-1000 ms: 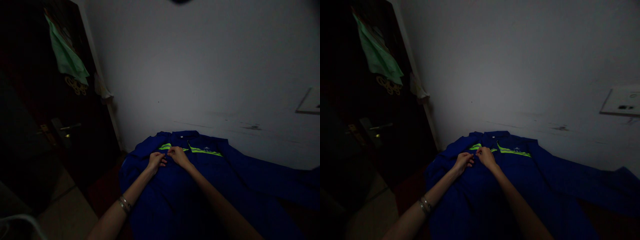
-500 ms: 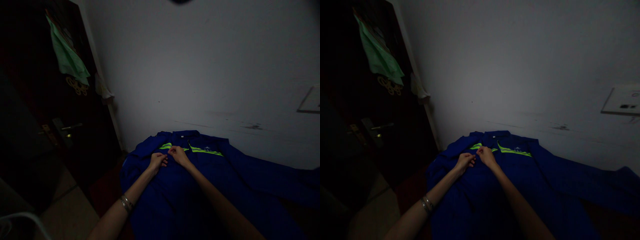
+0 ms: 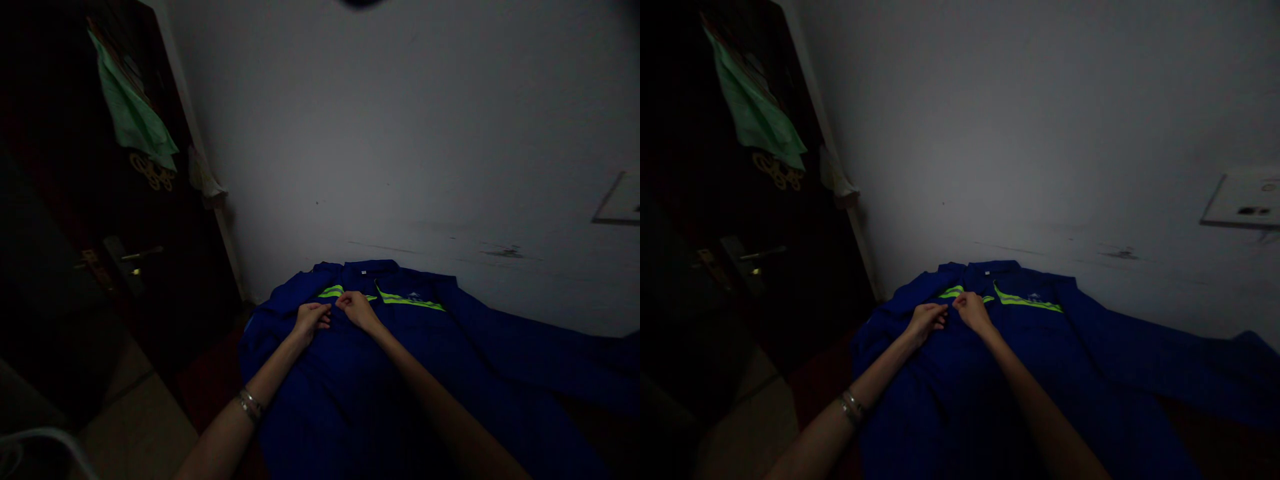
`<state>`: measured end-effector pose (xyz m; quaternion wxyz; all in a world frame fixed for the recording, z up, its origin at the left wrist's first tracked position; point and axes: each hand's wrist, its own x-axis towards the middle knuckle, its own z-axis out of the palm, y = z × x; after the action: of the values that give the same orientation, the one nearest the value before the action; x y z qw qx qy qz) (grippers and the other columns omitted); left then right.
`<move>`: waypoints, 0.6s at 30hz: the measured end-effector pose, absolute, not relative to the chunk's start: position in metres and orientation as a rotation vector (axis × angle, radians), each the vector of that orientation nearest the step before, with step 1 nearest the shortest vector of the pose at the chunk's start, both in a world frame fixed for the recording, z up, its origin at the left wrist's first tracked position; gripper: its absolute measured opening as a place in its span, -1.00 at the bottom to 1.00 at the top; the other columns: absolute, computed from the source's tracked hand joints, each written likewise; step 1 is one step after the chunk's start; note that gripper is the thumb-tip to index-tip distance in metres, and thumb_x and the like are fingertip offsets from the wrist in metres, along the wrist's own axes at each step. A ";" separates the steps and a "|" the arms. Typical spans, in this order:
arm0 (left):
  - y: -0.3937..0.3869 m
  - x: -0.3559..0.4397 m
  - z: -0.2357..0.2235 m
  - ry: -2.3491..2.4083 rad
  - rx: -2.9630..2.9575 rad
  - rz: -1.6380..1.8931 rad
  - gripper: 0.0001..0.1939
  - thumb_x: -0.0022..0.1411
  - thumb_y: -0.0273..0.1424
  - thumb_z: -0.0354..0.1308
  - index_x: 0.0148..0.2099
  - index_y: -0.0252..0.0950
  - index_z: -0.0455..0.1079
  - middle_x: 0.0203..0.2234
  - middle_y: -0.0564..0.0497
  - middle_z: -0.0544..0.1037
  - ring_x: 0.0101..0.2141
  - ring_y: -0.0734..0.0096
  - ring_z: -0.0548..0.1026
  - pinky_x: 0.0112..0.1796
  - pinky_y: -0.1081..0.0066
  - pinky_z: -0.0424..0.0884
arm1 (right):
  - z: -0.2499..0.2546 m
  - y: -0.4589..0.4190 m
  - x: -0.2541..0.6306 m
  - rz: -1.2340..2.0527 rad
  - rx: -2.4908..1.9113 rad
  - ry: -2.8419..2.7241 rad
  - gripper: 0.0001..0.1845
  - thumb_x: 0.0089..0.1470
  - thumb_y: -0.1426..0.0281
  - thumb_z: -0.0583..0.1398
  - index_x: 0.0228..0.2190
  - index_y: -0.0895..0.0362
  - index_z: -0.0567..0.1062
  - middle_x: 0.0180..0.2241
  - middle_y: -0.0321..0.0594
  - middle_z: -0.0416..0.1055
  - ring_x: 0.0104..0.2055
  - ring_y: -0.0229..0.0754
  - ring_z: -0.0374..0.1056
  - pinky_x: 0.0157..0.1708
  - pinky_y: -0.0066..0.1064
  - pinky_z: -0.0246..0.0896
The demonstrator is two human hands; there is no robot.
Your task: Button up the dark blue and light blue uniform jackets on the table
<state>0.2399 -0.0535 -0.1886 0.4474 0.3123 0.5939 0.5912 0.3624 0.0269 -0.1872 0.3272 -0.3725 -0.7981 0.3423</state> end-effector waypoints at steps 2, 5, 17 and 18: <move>-0.053 0.240 -0.190 1.452 0.704 1.500 -0.82 -0.05 -0.41 0.24 -0.52 -0.44 0.36 -0.67 0.05 0.40 -0.72 0.65 0.31 -0.70 0.62 0.30 | -0.187 0.026 0.363 0.897 -0.962 -2.099 -0.83 -0.12 0.48 0.11 -0.48 0.21 0.51 -0.47 -0.17 0.49 -0.41 -0.23 0.39 -0.42 -0.51 0.20; -0.052 0.241 -0.192 1.420 0.653 1.539 -0.84 -0.04 -0.44 0.23 -0.54 -0.43 0.35 -0.72 0.09 0.36 -0.74 0.68 0.27 -0.70 0.64 0.27 | -0.188 0.025 0.362 0.916 -0.956 -2.083 -0.85 -0.12 0.47 0.12 -0.48 0.20 0.51 -0.47 -0.19 0.49 -0.41 -0.23 0.40 -0.41 -0.51 0.21; -0.058 0.245 -0.186 1.432 0.565 1.461 -0.84 -0.04 -0.44 0.23 -0.54 -0.44 0.36 -0.74 0.08 0.36 -0.72 0.65 0.30 -0.66 0.62 0.27 | -0.195 0.022 0.355 1.036 -0.977 -1.929 -0.83 -0.16 0.46 0.14 -0.48 0.24 0.51 -0.45 -0.14 0.50 -0.39 -0.19 0.41 -0.37 -0.47 0.27; -0.058 0.245 -0.186 1.431 0.555 1.463 -0.83 -0.04 -0.44 0.23 -0.55 -0.44 0.35 -0.74 0.08 0.36 -0.72 0.66 0.29 -0.66 0.62 0.26 | -0.194 0.022 0.356 1.042 -0.980 -1.933 -0.82 -0.16 0.46 0.13 -0.48 0.25 0.51 -0.45 -0.13 0.50 -0.38 -0.19 0.41 -0.37 -0.47 0.27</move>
<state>0.2450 -0.0576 -0.1857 0.4887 0.2282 0.5888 0.6020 0.3557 0.0218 -0.1941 0.3599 -0.3803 -0.7499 0.4043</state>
